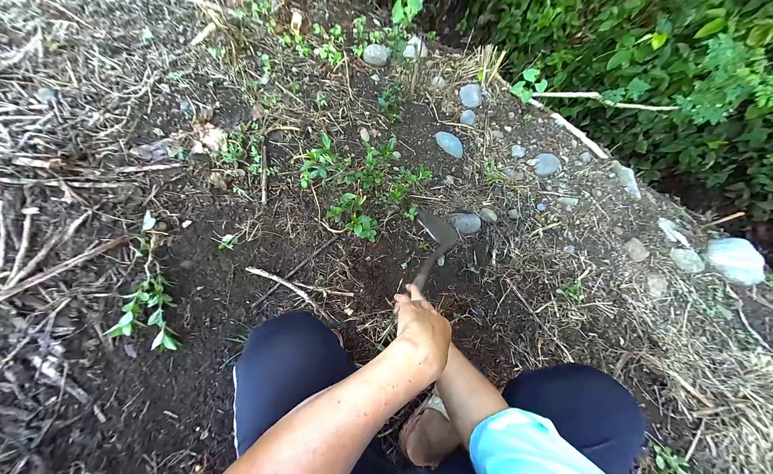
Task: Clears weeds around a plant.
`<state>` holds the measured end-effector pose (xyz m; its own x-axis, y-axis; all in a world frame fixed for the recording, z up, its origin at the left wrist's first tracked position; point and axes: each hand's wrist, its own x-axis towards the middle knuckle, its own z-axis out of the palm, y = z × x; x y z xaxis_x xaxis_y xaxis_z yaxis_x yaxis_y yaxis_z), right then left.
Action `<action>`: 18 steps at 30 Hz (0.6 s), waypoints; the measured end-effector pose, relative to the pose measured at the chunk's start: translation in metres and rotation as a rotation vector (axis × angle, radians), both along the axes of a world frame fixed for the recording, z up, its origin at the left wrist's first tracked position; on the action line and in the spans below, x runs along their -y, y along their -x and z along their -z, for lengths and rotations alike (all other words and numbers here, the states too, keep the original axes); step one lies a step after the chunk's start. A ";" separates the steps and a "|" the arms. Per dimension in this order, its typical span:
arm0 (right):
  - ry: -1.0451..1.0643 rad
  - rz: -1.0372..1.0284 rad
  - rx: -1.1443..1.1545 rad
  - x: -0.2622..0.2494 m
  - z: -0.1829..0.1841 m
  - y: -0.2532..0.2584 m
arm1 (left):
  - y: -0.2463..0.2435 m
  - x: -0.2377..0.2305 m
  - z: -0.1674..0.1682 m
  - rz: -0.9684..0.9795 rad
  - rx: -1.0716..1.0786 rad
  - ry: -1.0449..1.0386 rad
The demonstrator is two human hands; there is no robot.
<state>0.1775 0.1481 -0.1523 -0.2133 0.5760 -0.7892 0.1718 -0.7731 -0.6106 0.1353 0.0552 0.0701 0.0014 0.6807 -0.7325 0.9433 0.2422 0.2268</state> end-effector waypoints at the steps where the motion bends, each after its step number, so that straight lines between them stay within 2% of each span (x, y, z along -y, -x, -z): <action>1: 0.029 -0.107 -0.065 0.007 -0.009 -0.023 | 0.000 -0.001 -0.001 -0.003 0.006 -0.001; 2: 0.007 -0.161 -0.097 0.011 -0.003 -0.045 | 0.000 0.001 -0.003 0.009 0.016 -0.013; 4: -0.078 0.015 0.173 0.010 0.003 -0.053 | 0.001 0.004 -0.007 0.027 0.045 -0.027; 5: -0.109 0.081 0.233 0.000 0.008 -0.053 | 0.003 0.006 -0.008 0.027 0.060 -0.032; 10: -0.156 0.465 -0.129 -0.047 -0.001 -0.009 | 0.012 0.021 -0.009 -0.020 0.018 -0.013; 12: -0.145 0.520 -0.258 -0.049 0.009 0.011 | 0.013 0.022 -0.010 -0.033 -0.009 -0.005; 14: -0.194 0.342 -0.404 -0.023 0.034 0.016 | 0.012 0.017 -0.007 -0.025 -0.017 -0.007; 15: -0.217 0.193 -0.381 -0.001 0.033 0.013 | 0.010 0.014 -0.003 -0.017 -0.016 -0.003; 17: -0.034 -0.010 0.058 0.052 -0.046 0.027 | 0.006 0.009 0.005 -0.014 -0.008 0.006; 18: 0.022 -0.077 0.205 0.068 -0.074 0.032 | 0.004 0.007 0.007 -0.001 -0.006 0.011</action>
